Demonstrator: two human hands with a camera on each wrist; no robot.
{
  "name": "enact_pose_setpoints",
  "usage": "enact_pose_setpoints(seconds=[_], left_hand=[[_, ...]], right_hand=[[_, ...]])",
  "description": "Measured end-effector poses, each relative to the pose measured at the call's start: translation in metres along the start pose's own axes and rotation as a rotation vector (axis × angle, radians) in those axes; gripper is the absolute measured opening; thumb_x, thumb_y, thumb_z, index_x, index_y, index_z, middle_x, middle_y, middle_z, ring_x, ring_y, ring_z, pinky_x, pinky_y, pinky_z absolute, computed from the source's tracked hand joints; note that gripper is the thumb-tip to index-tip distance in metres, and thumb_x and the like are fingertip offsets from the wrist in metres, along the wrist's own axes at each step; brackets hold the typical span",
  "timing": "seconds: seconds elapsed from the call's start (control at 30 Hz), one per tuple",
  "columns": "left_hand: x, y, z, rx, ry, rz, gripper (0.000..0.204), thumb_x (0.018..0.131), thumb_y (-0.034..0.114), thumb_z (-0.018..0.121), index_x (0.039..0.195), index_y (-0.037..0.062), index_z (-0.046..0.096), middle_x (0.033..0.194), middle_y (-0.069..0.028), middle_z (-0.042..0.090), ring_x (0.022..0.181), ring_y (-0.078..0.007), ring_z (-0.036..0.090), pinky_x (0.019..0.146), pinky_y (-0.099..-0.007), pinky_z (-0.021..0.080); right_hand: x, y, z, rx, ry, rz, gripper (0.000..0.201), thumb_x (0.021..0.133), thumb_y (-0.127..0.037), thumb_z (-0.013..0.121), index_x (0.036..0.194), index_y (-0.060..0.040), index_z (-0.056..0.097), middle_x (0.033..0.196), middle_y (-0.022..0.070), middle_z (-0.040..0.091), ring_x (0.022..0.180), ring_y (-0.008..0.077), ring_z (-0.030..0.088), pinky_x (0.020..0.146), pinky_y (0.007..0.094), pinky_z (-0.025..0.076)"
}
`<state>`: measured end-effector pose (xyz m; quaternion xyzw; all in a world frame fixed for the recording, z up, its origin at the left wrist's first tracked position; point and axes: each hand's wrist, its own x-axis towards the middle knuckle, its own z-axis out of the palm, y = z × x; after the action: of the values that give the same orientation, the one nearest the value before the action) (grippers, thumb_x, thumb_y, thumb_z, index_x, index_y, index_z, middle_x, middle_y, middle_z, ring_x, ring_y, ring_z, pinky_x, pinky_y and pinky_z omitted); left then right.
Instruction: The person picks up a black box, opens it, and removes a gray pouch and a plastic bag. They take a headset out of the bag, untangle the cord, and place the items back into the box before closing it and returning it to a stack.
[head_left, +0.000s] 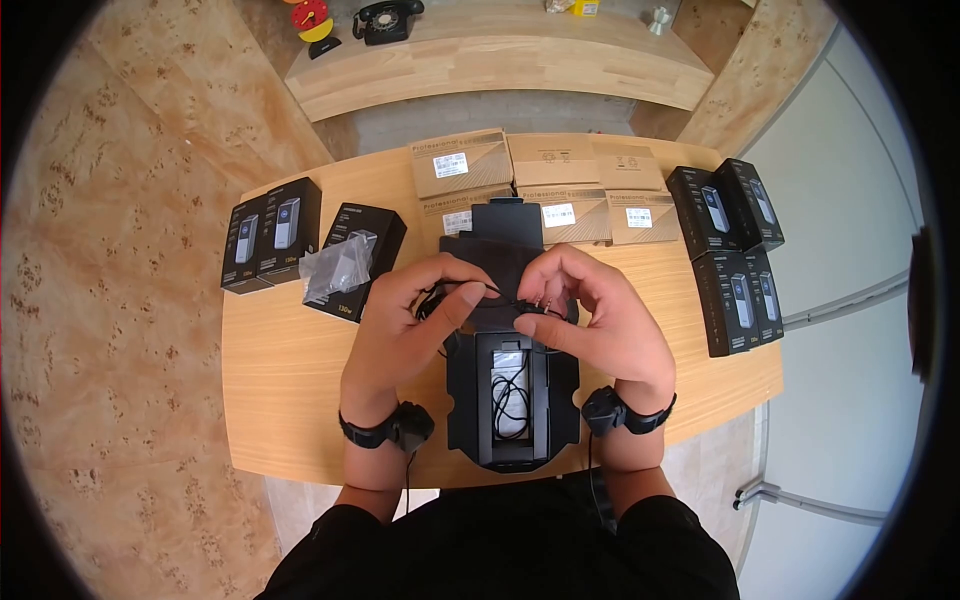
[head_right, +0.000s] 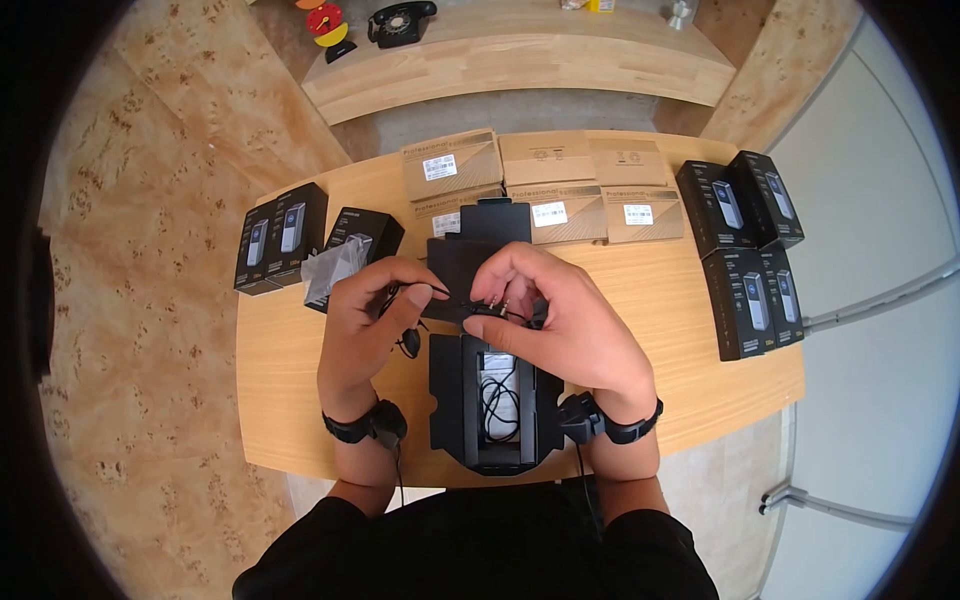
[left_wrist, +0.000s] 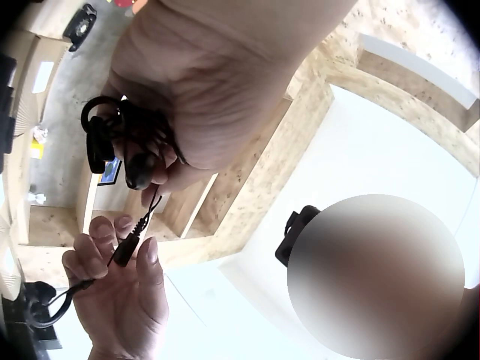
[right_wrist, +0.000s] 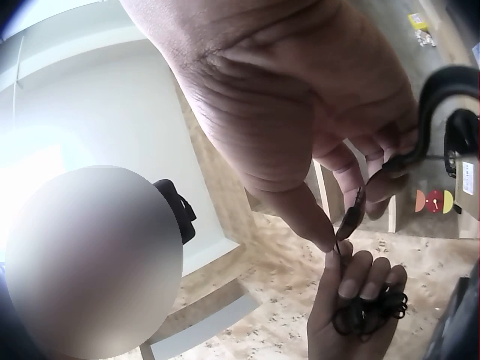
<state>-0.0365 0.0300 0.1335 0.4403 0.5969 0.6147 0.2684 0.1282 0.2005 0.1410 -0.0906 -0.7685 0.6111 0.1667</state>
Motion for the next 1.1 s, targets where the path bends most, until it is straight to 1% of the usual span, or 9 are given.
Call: enact_pose_setpoints(seconds=[0.17,0.27,0.37,0.57,0.73,0.83,0.97,1.07,1.1], left_hand=[[-0.001,-0.001,-0.004,0.018,0.002,0.025,0.012,0.101,0.008,0.069,0.105,-0.0019,0.074,0.095,-0.0062,0.076,0.086,-0.0105,0.066,0.074,-0.025,0.052],[-0.003,-0.002,-0.006,0.032,-0.007,0.022,0.011,0.1,0.008,0.07,0.104,-0.0014,0.074,0.095,-0.0056,0.076,0.082,-0.0098,0.064,0.074,-0.0245,0.051],[-0.004,0.0,-0.007,0.041,-0.004,-0.006,0.012,0.1,0.009,0.07,0.104,-0.0014,0.074,0.094,-0.0053,0.076,0.079,-0.009,0.061,0.073,-0.0239,0.049],[-0.002,0.002,-0.005,0.06,-0.001,0.008,0.012,0.1,0.008,0.07,0.105,-0.0018,0.074,0.093,-0.0051,0.076,0.076,-0.0079,0.059,0.069,-0.0237,0.047],[0.0,-0.002,-0.007,-0.003,0.053,-0.083,0.013,0.102,0.01,0.068,0.105,-0.0016,0.074,0.091,-0.0031,0.073,0.074,-0.0083,0.06,0.07,-0.0232,0.047],[0.001,-0.006,-0.006,-0.082,0.107,-0.046,0.014,0.104,0.01,0.066,0.107,-0.0023,0.072,0.092,-0.0031,0.07,0.076,-0.009,0.061,0.072,-0.0236,0.048],[0.002,-0.012,-0.007,-0.177,0.041,0.027,0.016,0.107,0.009,0.061,0.112,-0.0033,0.069,0.095,-0.0056,0.07,0.081,-0.0113,0.065,0.077,-0.0261,0.051],[0.001,-0.01,-0.004,-0.214,0.02,0.051,0.017,0.109,0.009,0.058,0.114,-0.0033,0.068,0.096,-0.0072,0.071,0.087,-0.0134,0.068,0.081,-0.0278,0.053],[0.001,-0.009,-0.003,-0.222,0.022,0.049,0.018,0.109,0.009,0.057,0.115,-0.0033,0.068,0.097,-0.0082,0.071,0.089,-0.0142,0.07,0.083,-0.0283,0.054]], right_hand=[[-0.001,-0.003,-0.008,-0.046,-0.122,0.073,0.019,0.09,0.001,0.076,0.107,-0.0023,0.068,0.082,-0.0004,0.065,0.076,0.0077,0.058,0.07,0.0254,0.047],[-0.003,0.001,-0.013,-0.048,-0.148,-0.041,0.019,0.09,0.004,0.072,0.108,-0.0013,0.069,0.086,0.0023,0.069,0.08,0.0105,0.064,0.075,0.0277,0.051],[-0.004,-0.002,-0.018,-0.099,-0.142,-0.071,0.021,0.09,0.007,0.068,0.11,-0.0004,0.069,0.089,0.0046,0.071,0.084,0.013,0.067,0.079,0.0294,0.053],[-0.005,-0.003,-0.014,-0.113,-0.029,-0.111,0.023,0.089,0.009,0.066,0.109,-0.0001,0.07,0.089,0.0051,0.071,0.084,0.0131,0.067,0.08,0.029,0.053],[-0.007,-0.007,-0.014,-0.086,-0.081,-0.083,0.022,0.089,0.009,0.066,0.109,-0.0005,0.07,0.088,0.0051,0.072,0.083,0.0135,0.068,0.079,0.0288,0.053],[-0.007,-0.005,-0.012,-0.06,-0.151,-0.077,0.02,0.09,0.007,0.067,0.109,-0.0007,0.068,0.087,0.0067,0.074,0.082,0.0164,0.071,0.078,0.0297,0.054],[-0.003,-0.007,-0.005,-0.08,-0.211,-0.061,0.019,0.091,0.002,0.07,0.108,-0.0014,0.065,0.087,0.0095,0.076,0.082,0.0222,0.074,0.075,0.0322,0.055],[-0.001,-0.017,-0.002,-0.097,-0.268,0.095,0.022,0.089,0.001,0.072,0.11,-0.0017,0.067,0.092,0.0093,0.076,0.09,0.021,0.075,0.083,0.0306,0.054],[-0.001,-0.015,-0.001,-0.119,-0.28,0.036,0.021,0.089,0.0,0.073,0.109,-0.0021,0.066,0.089,0.0088,0.075,0.087,0.0217,0.075,0.08,0.0318,0.055]])
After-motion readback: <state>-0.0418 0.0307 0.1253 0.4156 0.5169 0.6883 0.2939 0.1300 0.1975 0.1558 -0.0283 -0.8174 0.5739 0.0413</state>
